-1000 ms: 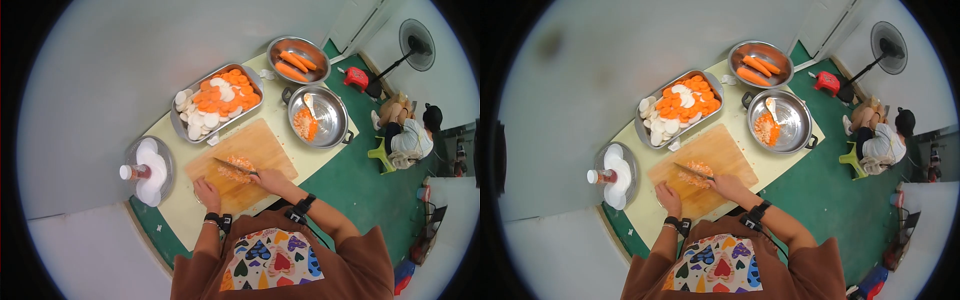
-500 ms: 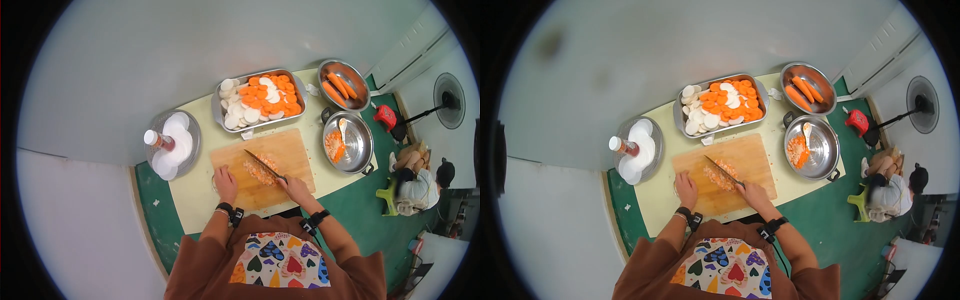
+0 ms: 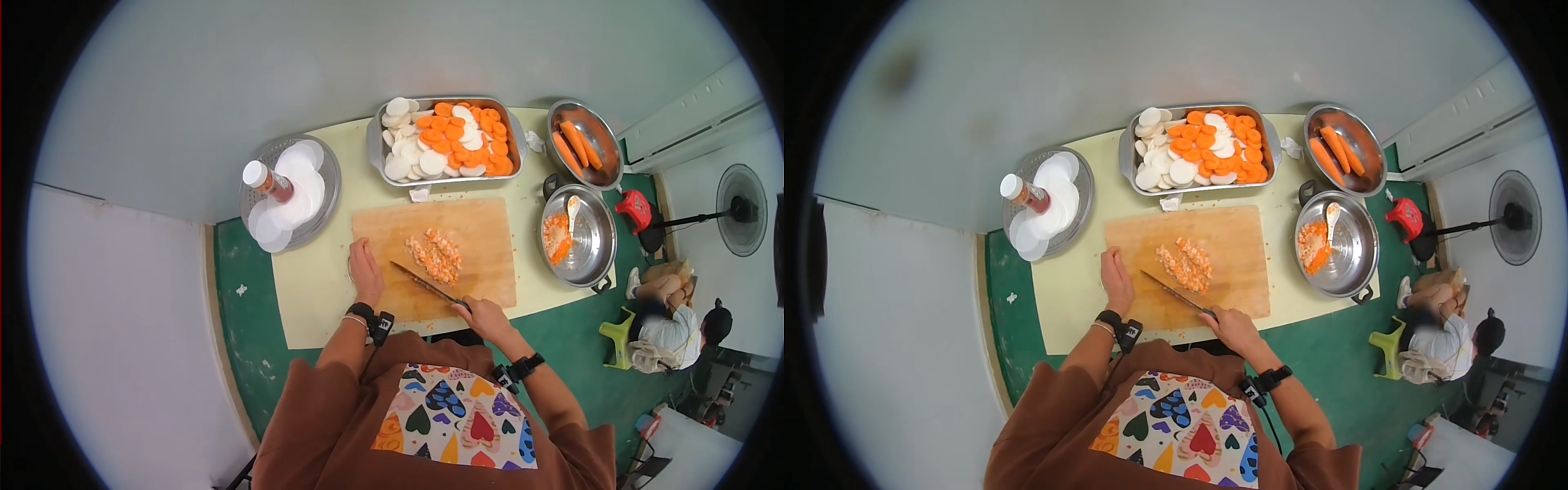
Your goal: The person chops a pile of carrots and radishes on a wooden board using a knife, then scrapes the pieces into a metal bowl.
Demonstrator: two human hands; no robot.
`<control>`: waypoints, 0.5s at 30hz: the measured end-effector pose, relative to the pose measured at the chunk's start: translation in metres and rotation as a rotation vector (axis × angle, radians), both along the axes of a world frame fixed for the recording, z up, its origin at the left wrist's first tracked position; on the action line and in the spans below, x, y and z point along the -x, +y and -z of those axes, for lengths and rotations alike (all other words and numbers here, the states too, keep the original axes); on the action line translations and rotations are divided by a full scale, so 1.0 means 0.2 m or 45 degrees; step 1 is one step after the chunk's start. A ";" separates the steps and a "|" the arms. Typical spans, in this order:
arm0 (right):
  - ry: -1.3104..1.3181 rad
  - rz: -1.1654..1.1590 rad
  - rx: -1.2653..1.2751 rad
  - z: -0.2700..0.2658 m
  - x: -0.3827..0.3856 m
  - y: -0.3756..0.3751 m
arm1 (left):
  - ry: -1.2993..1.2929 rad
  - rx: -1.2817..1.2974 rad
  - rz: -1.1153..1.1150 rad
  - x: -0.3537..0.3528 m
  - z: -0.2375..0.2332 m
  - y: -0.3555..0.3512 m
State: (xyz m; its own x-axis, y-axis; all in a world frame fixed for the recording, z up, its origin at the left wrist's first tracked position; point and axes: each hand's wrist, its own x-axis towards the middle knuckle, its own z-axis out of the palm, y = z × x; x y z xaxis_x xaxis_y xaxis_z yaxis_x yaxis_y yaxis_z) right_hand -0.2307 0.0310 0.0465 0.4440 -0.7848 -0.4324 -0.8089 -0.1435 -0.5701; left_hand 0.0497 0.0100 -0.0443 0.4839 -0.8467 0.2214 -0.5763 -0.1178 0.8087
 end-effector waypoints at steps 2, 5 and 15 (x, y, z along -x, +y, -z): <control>0.000 0.016 0.096 0.04 0.01 -0.01 | -0.033 -0.038 0.034 0.00 -0.01 0.00; 0.097 0.077 0.100 0.07 0.02 -0.09 | -0.065 -0.089 0.064 0.00 -0.03 0.00; -0.115 0.148 0.082 -0.04 0.00 -0.16 | -0.126 -0.068 0.064 0.01 0.01 -0.01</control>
State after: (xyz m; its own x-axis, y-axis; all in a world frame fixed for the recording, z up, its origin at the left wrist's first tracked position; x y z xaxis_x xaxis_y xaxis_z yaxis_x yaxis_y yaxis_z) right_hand -0.2305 -0.0005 0.0553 0.3834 -0.8579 -0.3420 -0.7680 -0.0906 -0.6340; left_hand 0.0478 0.0088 -0.0454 0.4181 -0.8813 0.2203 -0.6595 -0.1277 0.7408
